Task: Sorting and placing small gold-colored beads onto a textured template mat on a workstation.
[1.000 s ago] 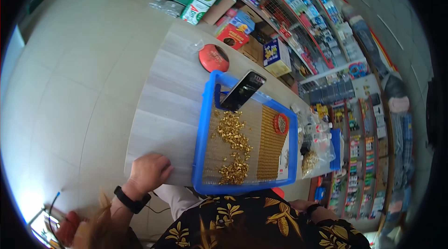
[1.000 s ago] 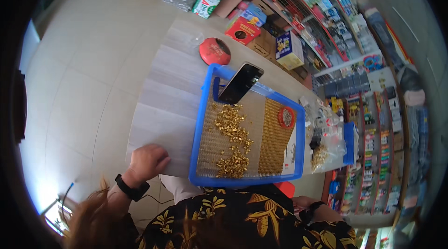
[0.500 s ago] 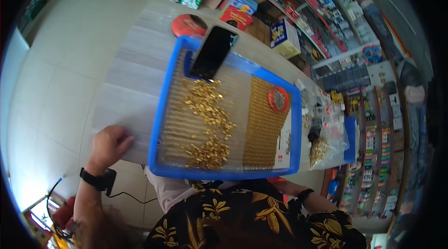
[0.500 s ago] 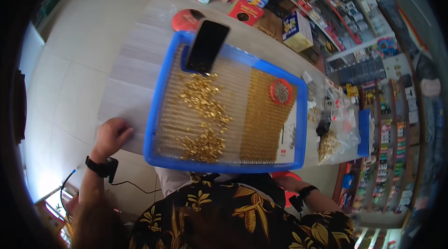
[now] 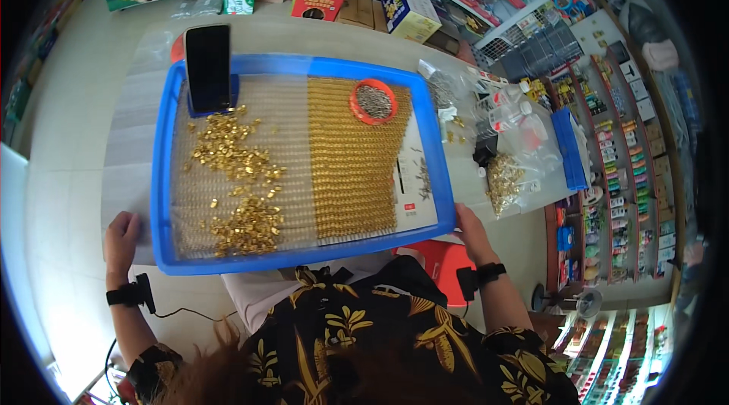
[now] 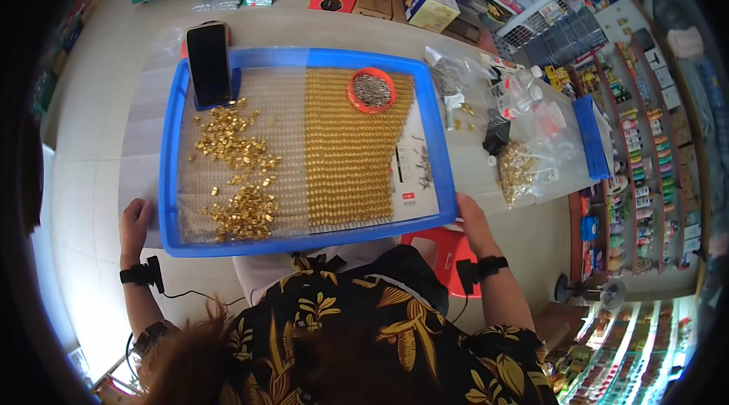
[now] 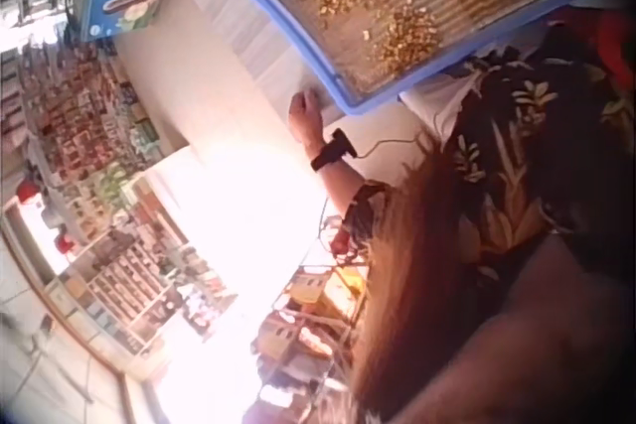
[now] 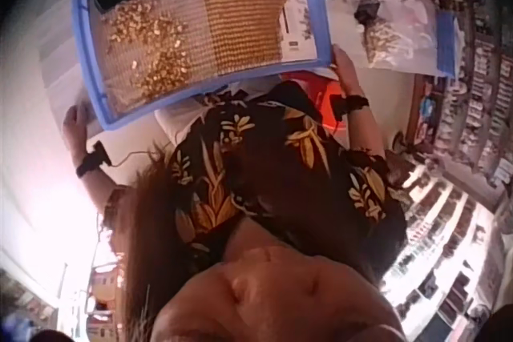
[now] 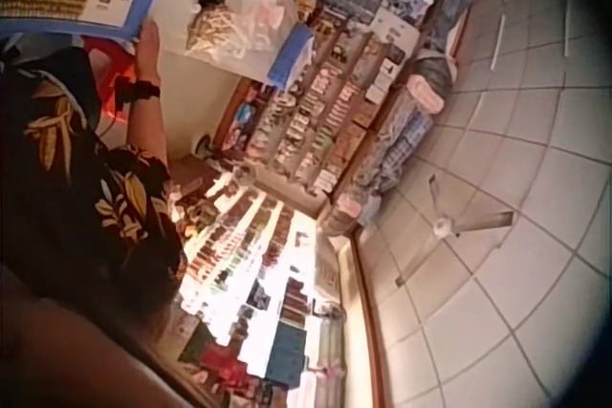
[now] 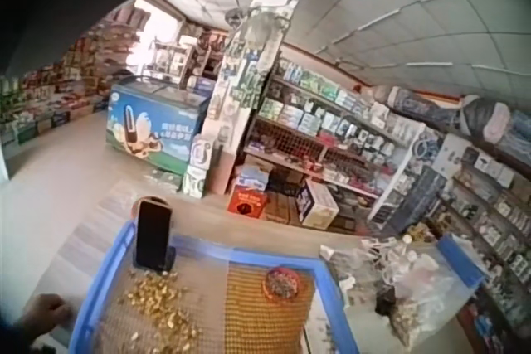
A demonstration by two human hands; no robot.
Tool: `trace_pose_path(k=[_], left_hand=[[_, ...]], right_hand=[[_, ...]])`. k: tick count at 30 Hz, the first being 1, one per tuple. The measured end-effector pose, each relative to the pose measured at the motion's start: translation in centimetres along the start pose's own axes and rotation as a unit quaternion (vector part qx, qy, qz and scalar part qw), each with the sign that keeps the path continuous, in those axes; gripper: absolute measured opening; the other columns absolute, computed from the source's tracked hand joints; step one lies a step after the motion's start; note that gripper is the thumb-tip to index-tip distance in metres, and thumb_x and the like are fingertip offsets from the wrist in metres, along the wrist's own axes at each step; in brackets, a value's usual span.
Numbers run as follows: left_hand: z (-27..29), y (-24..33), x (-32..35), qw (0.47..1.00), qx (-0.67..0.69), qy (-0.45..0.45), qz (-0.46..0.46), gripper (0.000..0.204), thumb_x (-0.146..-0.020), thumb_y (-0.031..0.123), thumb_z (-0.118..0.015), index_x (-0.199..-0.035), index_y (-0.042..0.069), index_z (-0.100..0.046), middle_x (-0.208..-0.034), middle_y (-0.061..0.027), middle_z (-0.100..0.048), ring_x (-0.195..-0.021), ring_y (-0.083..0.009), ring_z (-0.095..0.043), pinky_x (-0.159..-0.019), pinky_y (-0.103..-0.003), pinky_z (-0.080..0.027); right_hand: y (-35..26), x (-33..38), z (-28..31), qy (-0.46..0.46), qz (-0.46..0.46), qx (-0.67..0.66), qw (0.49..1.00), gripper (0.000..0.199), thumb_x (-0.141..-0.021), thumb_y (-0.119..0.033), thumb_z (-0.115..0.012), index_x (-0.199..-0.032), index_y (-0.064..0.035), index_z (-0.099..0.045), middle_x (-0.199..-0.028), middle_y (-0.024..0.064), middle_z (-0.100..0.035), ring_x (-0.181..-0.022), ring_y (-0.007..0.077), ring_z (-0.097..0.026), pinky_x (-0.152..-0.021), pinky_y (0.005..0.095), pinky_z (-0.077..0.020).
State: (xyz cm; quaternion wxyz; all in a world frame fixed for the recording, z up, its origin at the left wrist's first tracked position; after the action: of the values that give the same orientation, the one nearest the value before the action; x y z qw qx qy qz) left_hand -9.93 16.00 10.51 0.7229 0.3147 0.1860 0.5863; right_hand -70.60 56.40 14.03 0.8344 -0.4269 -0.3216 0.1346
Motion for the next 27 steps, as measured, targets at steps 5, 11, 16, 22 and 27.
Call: trace_pose_path(k=[5, 11, 16, 22, 27], left_hand=[[-0.1, -0.2, -0.2, 1.000, -0.021, 0.012, -0.008, 0.025, -0.090, 0.023, -0.054, -0.076, 0.002, -0.057, -0.059, -0.0060, -0.055, -0.055, -0.0137, -0.051, -0.054, -0.031, -0.041], [-0.5, -1.4, -0.6, 0.999, -0.028, 0.014, -0.007, 0.027, -0.090, 0.023, -0.054, -0.073, 0.002, -0.055, -0.059, -0.0068, -0.055, -0.055, -0.0146, -0.052, -0.054, -0.032, -0.041], [-0.5, -1.0, -0.3, 0.999, -0.047, 0.018, -0.001, 0.027, -0.089, 0.022, -0.054, -0.072, 0.002, -0.054, -0.059, -0.0076, -0.055, -0.055, -0.0154, -0.052, -0.054, -0.032, -0.042], [-0.5, -1.2, -0.7, 0.998, -0.053, 0.022, -0.005, 0.028, -0.089, 0.023, -0.054, -0.072, 0.001, -0.054, -0.059, -0.0087, -0.055, -0.054, -0.0165, -0.053, -0.053, -0.032, -0.042], [-0.6, -0.7, -0.7, 0.997, -0.068, 0.040, -0.004, 0.027, -0.089, 0.023, -0.055, -0.071, 0.001, -0.055, -0.058, -0.0086, -0.055, -0.054, -0.0163, -0.053, -0.053, -0.033, -0.042]], right_hand=[[3.7, -4.7, 0.3, -0.091, -0.028, -0.187, 0.978, 0.036, -0.093, -0.035, -0.046, -0.108, -0.0047, -0.059, -0.096, 0.0030, -0.062, -0.086, 0.0121, -0.058, -0.076, 0.0256, -0.0457], [6.8, -7.8, 2.6, -0.038, 0.076, 0.060, 0.995, 0.024, -0.084, -0.008, -0.057, -0.108, -0.0022, -0.059, -0.094, 0.0015, -0.062, -0.082, 0.0098, -0.056, -0.074, 0.0226, -0.0455], [5.8, -6.7, 1.7, -0.042, 0.113, 0.073, 0.990, 0.027, -0.080, 0.000, -0.059, -0.107, -0.0019, -0.059, -0.090, 0.0013, -0.062, -0.079, 0.0092, -0.055, -0.074, 0.0220, -0.0457], [6.3, -6.7, 2.0, -0.017, 0.133, 0.108, 0.985, 0.028, -0.080, -0.001, -0.059, -0.108, -0.0026, -0.059, -0.091, 0.0029, -0.061, -0.078, 0.0092, -0.055, -0.074, 0.0221, -0.0463], [6.0, -6.3, 1.8, -0.022, 0.157, 0.092, 0.983, 0.028, -0.081, -0.002, -0.059, -0.108, -0.0030, -0.059, -0.093, 0.0029, -0.059, -0.080, 0.0095, -0.055, -0.075, 0.0226, -0.0468]])
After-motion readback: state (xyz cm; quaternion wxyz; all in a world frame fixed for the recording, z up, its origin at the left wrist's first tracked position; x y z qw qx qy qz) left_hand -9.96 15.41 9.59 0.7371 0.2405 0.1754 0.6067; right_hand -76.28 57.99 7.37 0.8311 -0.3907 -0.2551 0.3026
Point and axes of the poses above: each hand's wrist, its own x-axis away from the middle knuckle, its own z-axis out of the back of the hand, y = z × x, the point moved 10 cm from there along -x, towards the middle knuckle
